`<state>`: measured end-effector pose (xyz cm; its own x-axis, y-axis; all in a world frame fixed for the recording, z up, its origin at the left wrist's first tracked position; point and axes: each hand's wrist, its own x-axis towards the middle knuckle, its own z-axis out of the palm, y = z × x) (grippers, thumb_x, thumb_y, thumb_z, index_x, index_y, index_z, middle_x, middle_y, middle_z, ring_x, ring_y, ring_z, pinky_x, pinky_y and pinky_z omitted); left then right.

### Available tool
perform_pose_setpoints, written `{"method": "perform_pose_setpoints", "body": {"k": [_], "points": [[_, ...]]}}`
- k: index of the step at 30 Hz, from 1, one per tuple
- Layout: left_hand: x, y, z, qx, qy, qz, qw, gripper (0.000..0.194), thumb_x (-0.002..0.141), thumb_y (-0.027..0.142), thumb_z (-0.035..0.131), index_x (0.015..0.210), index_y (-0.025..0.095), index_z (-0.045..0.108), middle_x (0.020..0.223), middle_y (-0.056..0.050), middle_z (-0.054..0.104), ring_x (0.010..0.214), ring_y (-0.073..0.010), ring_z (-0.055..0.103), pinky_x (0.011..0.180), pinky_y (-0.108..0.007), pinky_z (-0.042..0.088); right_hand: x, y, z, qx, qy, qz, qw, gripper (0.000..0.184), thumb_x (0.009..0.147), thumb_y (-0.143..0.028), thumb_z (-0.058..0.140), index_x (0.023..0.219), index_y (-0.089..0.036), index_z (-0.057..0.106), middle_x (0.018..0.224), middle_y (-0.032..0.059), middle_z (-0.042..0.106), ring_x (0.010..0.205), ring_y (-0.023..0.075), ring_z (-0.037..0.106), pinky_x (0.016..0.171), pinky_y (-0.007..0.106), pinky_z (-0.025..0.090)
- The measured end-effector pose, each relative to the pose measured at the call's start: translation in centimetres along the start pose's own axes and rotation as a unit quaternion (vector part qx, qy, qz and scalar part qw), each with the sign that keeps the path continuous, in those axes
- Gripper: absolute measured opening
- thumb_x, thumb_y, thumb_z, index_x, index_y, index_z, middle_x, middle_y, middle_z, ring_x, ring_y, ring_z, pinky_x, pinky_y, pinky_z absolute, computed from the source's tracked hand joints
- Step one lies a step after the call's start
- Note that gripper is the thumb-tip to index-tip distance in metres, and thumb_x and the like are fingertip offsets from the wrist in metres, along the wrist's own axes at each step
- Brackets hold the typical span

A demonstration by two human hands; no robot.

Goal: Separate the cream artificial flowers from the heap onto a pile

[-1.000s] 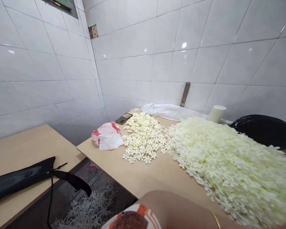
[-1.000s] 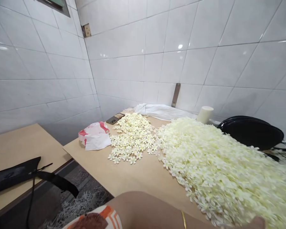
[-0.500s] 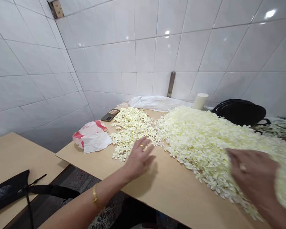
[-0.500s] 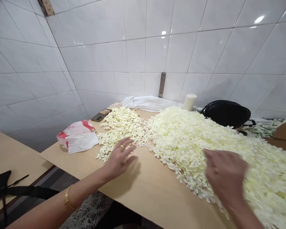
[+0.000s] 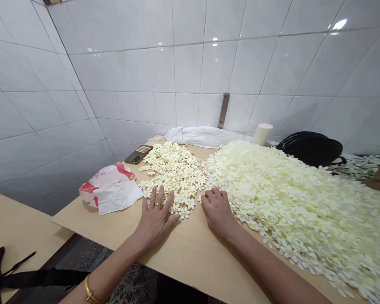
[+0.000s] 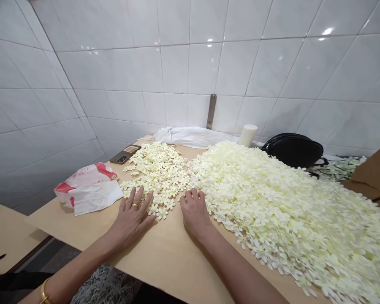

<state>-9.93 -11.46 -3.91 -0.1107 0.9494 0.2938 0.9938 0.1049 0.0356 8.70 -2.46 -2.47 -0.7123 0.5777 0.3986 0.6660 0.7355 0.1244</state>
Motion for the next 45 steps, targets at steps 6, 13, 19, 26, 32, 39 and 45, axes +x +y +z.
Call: {"method": "perform_pose_setpoints", "body": {"k": [6, 13, 19, 26, 32, 39, 45], "points": [[4.9, 3.3, -1.4, -0.060, 0.063, 0.084, 0.993, 0.045, 0.084, 0.030, 0.037, 0.126, 0.014, 0.041, 0.133, -0.014, 0.040, 0.128, -0.0328, 0.018, 0.098, -0.048, 0.026, -0.8, -1.2, -0.8, 0.108, -0.009, -0.013, 0.994, 0.008, 0.078, -0.012, 0.047, 0.076, -0.015, 0.054, 0.081, 0.0065, 0.056, 0.080, 0.0198, 0.040, 0.069, 0.033, 0.028], [12.2, 9.1, -0.5, -0.110, -0.036, 0.139, 0.984, 0.035, 0.071, 0.022, 0.057, 0.103, 0.011, 0.054, 0.101, -0.015, 0.058, 0.106, -0.0313, 0.041, 0.087, -0.044, 0.035, -2.1, -1.5, -1.4, 0.158, -0.035, 0.020, 0.987, 0.014, 0.077, -0.017, 0.048, 0.090, -0.017, 0.052, 0.090, 0.0076, 0.054, 0.085, 0.0210, 0.042, 0.073, 0.034, 0.030], [13.1, 10.7, 1.3, -0.159, -0.041, 0.151, 0.975, 0.016, 0.070, 0.008, 0.047, 0.080, 0.013, 0.058, 0.087, -0.013, 0.059, 0.093, -0.0264, 0.046, 0.080, -0.039, 0.036, -3.1, -1.0, -2.0, 0.185, -0.082, 0.039, 0.979, 0.004, 0.075, -0.017, 0.051, 0.078, -0.019, 0.049, 0.087, 0.0053, 0.052, 0.082, 0.0206, 0.043, 0.072, 0.034, 0.032], [13.6, 10.7, -0.2, -0.284, -0.067, 0.101, 0.951, 0.017, 0.074, 0.019, 0.044, 0.088, 0.014, 0.054, 0.068, 0.000, 0.051, 0.065, -0.0135, 0.048, 0.059, -0.025, 0.040, -3.4, -1.0, -1.4, 0.201, -0.055, 0.034, 0.978, 0.004, 0.076, -0.016, 0.049, 0.077, -0.018, 0.045, 0.082, 0.0042, 0.054, 0.079, 0.0195, 0.043, 0.071, 0.034, 0.031], [13.7, 8.7, -1.5, -0.344, -0.168, 0.087, 0.920, 0.032, 0.070, 0.021, 0.050, 0.100, 0.015, 0.059, 0.054, 0.006, 0.043, 0.045, -0.0082, 0.042, 0.044, -0.020, 0.034, -3.4, -1.0, -0.7, 0.228, -0.039, 0.019, 0.973, 0.004, 0.079, -0.015, 0.045, 0.081, -0.017, 0.048, 0.082, 0.0043, 0.055, 0.078, 0.0187, 0.042, 0.070, 0.032, 0.030], [12.8, 6.1, -4.4, -0.324, -0.165, 0.029, 0.931, 0.058, 0.060, 0.019, 0.060, 0.117, 0.016, 0.048, 0.083, -0.003, 0.055, 0.058, -0.0100, 0.049, 0.049, -0.020, 0.037, -3.1, -1.2, -0.6, 0.218, -0.049, -0.005, 0.975, 0.006, 0.080, -0.017, 0.045, 0.081, -0.016, 0.051, 0.081, 0.0053, 0.057, 0.077, 0.0192, 0.043, 0.069, 0.031, 0.029], [11.7, 4.0, -4.6, -0.327, -0.153, 0.008, 0.933, 0.017, 0.065, 0.024, 0.057, 0.079, 0.013, 0.059, 0.070, -0.002, 0.055, 0.051, -0.0096, 0.049, 0.046, -0.021, 0.037, -3.0, -1.5, -1.0, 0.223, -0.037, -0.020, 0.974, 0.008, 0.081, -0.016, 0.042, 0.082, -0.016, 0.051, 0.079, 0.0062, 0.057, 0.076, 0.0190, 0.044, 0.069, 0.032, 0.030]]}}
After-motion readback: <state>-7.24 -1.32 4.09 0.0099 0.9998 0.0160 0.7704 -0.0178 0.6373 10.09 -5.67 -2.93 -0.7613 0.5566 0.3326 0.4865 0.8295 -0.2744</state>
